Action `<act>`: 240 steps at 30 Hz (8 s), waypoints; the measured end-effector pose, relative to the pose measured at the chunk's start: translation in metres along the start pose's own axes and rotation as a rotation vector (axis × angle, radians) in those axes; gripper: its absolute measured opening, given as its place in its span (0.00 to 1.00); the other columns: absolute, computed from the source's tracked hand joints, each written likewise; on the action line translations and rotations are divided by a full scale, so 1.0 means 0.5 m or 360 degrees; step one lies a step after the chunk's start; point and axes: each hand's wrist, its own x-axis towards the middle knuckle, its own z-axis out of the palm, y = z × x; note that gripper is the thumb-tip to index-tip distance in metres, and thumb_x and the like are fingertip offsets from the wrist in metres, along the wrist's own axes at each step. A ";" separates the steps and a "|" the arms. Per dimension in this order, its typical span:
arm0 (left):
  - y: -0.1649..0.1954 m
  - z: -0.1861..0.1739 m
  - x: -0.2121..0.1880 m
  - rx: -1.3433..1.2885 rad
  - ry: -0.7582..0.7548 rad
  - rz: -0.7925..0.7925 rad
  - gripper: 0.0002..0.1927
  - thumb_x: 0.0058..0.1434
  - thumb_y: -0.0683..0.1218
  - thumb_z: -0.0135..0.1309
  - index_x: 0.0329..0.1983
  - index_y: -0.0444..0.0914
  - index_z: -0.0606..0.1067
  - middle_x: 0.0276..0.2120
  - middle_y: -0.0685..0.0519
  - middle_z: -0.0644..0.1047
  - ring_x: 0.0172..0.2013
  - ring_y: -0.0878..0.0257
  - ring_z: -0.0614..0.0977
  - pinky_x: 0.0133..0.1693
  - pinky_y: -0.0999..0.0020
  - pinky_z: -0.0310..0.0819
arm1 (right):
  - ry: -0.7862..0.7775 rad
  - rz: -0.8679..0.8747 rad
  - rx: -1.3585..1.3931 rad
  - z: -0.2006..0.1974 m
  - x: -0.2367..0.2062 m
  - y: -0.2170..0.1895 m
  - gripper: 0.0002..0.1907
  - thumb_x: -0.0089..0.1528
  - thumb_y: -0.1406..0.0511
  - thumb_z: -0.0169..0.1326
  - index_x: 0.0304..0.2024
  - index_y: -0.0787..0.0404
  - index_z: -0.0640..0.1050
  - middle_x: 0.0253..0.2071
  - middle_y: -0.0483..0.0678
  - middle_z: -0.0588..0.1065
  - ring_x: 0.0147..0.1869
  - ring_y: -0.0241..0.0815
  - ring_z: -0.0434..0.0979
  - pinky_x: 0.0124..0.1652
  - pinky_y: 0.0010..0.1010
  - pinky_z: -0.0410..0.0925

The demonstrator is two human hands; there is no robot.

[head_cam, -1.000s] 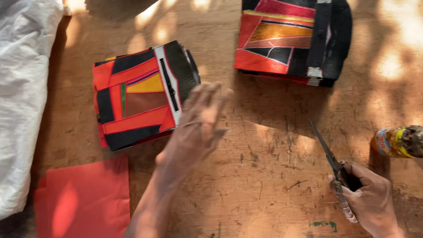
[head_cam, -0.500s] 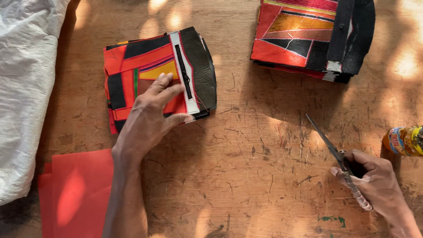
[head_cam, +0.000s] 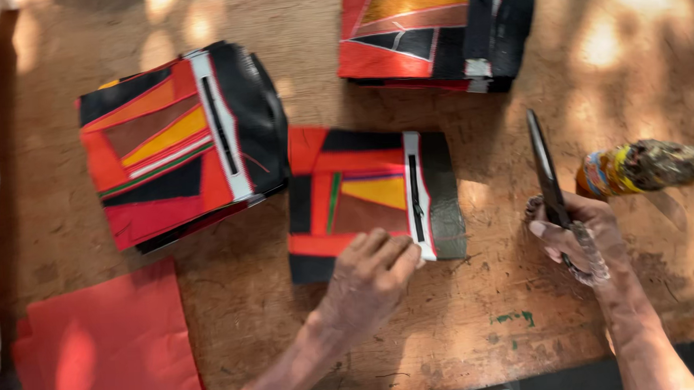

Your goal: The person trims loose threads and excess fabric from colorful patchwork pieces with scissors, working one piece at a time. They hold each piece steady, snip along the edges near the zipper strip, then place the finished piece on a growing stack and pick up the next one.

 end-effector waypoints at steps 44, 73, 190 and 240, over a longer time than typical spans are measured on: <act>-0.014 0.071 0.093 -0.1508 -0.0274 -0.1064 0.10 0.62 0.38 0.61 0.40 0.35 0.71 0.32 0.56 0.76 0.35 0.72 0.76 0.39 0.72 0.76 | -0.0171 -0.0648 -0.1699 -0.052 -0.100 -0.163 0.29 0.42 0.59 0.64 0.45 0.63 0.77 0.46 0.53 0.77 0.40 0.56 0.79 0.39 0.42 0.73; -0.021 0.054 0.065 -0.1053 -0.0367 -0.0572 0.10 0.65 0.35 0.56 0.45 0.39 0.82 0.35 0.53 0.81 0.34 0.66 0.82 0.36 0.73 0.81 | -0.0111 -0.0684 -0.2026 -0.020 -0.098 -0.104 0.21 0.47 0.61 0.69 0.40 0.59 0.79 0.35 0.43 0.78 0.35 0.43 0.81 0.32 0.34 0.76; -0.103 0.063 0.121 -0.0321 -0.0300 -0.0733 0.02 0.75 0.36 0.44 0.45 0.36 0.68 0.36 0.49 0.71 0.29 0.59 0.76 0.31 0.65 0.77 | -0.0290 -0.0396 -0.1946 0.023 -0.037 -0.088 0.13 0.62 0.58 0.60 0.33 0.60 0.75 0.25 0.44 0.74 0.23 0.41 0.71 0.22 0.33 0.69; -0.017 -0.026 0.082 -0.0463 -0.0069 -0.0833 0.08 0.71 0.36 0.40 0.47 0.33 0.71 0.41 0.46 0.76 0.40 0.57 0.80 0.42 0.60 0.79 | -0.0570 -0.0049 -0.1882 0.048 -0.053 -0.156 0.14 0.59 0.55 0.62 0.37 0.56 0.75 0.31 0.45 0.76 0.36 0.45 0.80 0.41 0.41 0.74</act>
